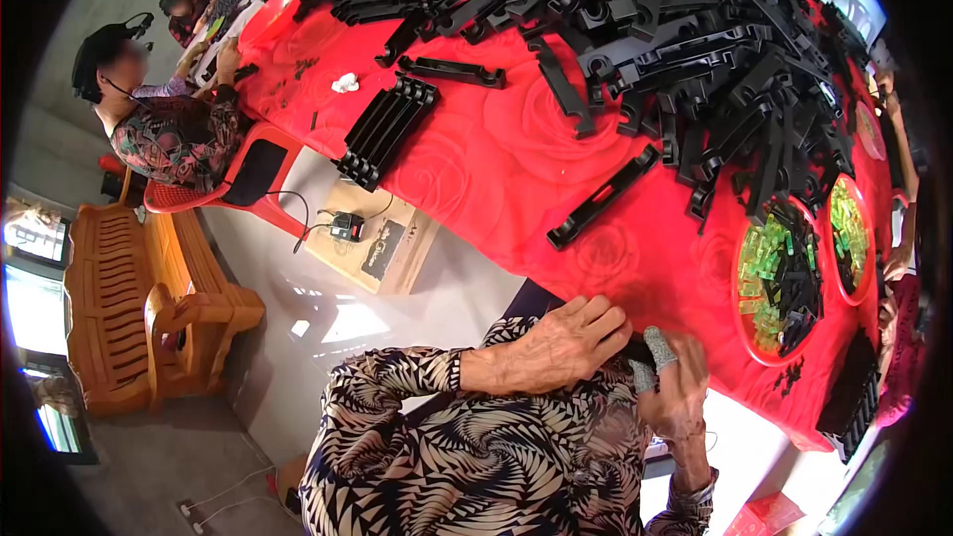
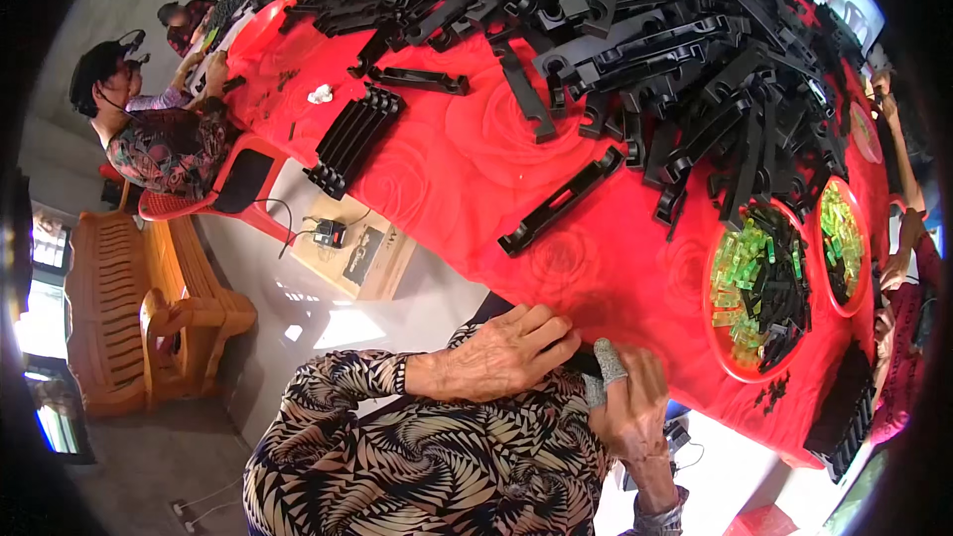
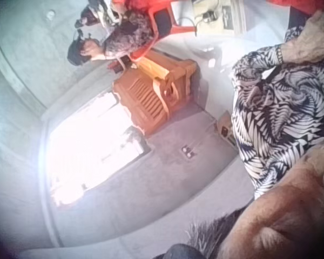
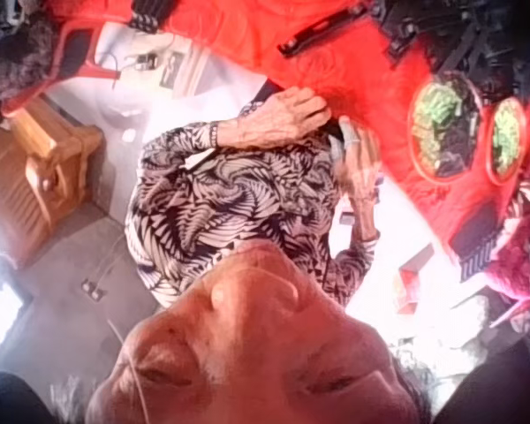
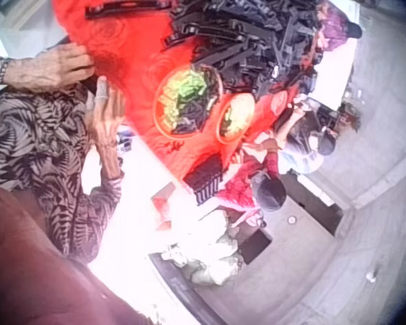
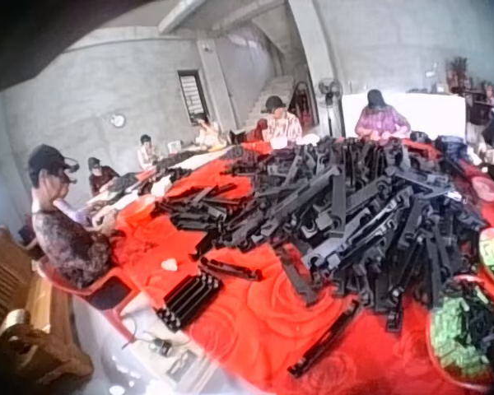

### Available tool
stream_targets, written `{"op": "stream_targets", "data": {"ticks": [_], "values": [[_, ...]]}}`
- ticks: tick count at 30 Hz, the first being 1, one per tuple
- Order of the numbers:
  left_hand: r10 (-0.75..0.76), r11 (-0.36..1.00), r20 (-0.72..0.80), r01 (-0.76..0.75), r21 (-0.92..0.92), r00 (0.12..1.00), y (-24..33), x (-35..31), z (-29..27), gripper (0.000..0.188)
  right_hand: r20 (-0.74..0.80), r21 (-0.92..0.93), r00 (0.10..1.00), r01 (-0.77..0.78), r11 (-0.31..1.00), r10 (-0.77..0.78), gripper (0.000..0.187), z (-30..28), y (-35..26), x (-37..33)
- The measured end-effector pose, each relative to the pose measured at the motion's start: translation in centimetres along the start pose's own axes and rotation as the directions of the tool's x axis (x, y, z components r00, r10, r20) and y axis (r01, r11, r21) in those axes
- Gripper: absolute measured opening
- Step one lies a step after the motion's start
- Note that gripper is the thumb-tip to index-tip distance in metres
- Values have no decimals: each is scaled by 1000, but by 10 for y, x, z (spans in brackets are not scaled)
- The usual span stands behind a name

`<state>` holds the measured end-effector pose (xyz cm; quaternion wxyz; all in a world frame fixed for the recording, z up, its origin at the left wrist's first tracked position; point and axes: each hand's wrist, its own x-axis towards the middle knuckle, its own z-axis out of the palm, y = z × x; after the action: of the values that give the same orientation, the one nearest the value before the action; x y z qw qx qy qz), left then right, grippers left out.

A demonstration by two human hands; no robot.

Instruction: Wiping and inspecting black plastic components at a workshop table in a manufacturing facility.

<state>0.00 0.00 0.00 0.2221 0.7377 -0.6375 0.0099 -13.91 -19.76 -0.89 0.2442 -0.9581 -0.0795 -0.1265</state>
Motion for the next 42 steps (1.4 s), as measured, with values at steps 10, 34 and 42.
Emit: {"op": "stream_targets", "data": {"ticks": [10,34,42], "values": [[-450,787,-571,607,110,686,-81,-24,-40,43,-434,-208,900,-142,968,39,40,-8,8,9],[-493,420,-702,847,325,514,-205,-93,-40,35,-382,-65,895,-275,959,231,27,30,41,2],[-477,325,-705,851,412,524,-211,-102,-37,27,-414,-128,900,-207,970,138,28,30,47,6]]}}
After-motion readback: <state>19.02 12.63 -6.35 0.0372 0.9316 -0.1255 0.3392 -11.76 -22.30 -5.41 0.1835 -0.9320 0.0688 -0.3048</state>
